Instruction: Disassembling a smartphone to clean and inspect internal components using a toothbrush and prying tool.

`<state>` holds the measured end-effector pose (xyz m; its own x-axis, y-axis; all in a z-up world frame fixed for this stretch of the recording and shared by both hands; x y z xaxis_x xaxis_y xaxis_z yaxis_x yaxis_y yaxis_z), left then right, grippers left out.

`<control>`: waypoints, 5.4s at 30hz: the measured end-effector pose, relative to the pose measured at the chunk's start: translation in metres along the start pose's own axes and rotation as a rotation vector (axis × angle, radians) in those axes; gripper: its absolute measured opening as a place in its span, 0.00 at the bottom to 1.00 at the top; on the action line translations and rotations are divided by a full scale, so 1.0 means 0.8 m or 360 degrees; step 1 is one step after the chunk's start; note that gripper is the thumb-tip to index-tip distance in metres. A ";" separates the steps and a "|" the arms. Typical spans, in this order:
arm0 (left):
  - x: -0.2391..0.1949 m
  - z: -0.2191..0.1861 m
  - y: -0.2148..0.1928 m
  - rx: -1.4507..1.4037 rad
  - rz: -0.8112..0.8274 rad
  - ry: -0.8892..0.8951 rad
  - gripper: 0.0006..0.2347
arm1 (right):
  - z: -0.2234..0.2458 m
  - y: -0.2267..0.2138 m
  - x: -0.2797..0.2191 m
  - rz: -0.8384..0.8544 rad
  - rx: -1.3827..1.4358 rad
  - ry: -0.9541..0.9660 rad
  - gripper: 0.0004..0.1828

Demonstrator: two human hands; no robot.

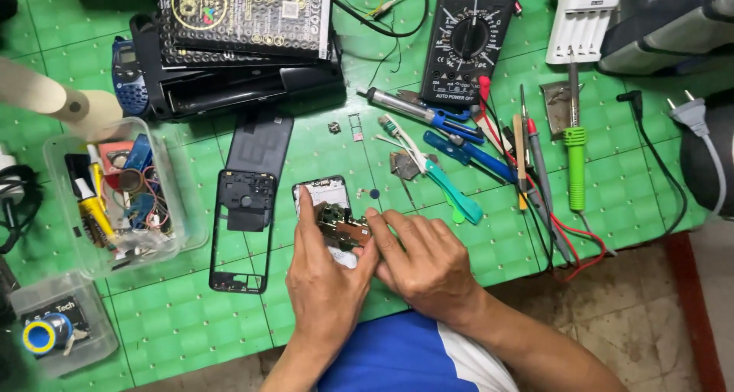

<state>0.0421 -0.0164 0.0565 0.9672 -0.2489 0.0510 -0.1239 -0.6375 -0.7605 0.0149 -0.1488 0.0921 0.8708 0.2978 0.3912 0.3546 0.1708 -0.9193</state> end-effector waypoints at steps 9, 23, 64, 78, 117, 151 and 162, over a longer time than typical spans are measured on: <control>0.000 0.018 -0.006 0.0045 -0.0202 0.0065 0.43 | -0.054 0.020 -0.032 0.0154 0.0326 0.0244 0.21; -0.012 0.044 -0.026 0.0114 -0.0310 0.0157 0.46 | -0.116 0.086 -0.039 0.0175 -0.0280 0.0428 0.09; -0.010 0.015 -0.036 0.0216 -0.0446 0.0317 0.39 | -0.035 0.068 -0.006 0.0851 0.1646 0.1310 0.10; 0.013 0.076 0.024 -0.3199 0.1014 -0.0504 0.28 | -0.064 0.070 0.035 0.0827 0.2614 0.1061 0.07; 0.022 0.096 0.013 -0.3751 0.0652 -0.0081 0.37 | 0.009 -0.027 0.003 0.0630 0.1083 0.0542 0.23; 0.014 0.085 0.005 -0.3457 0.0446 0.0014 0.39 | 0.040 -0.003 -0.030 0.0416 0.0933 0.0326 0.24; 0.025 0.085 0.003 -0.3457 0.0548 -0.0030 0.40 | 0.015 0.011 -0.028 0.0383 0.0582 0.0578 0.25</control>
<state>0.0767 0.0268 0.0114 0.8591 -0.5025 0.0970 -0.2143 -0.1811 0.9598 -0.0055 -0.1427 0.0762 0.9966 0.0374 0.0728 0.0467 0.4715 -0.8806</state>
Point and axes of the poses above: each hand's wrist, its own x-axis towards the middle knuckle, its own y-axis out of the palm, z = x × y, the point moved 4 cm from there along x, towards the middle knuckle, and after that the axes turned 8 degrees about z, right-handed, at the moved point
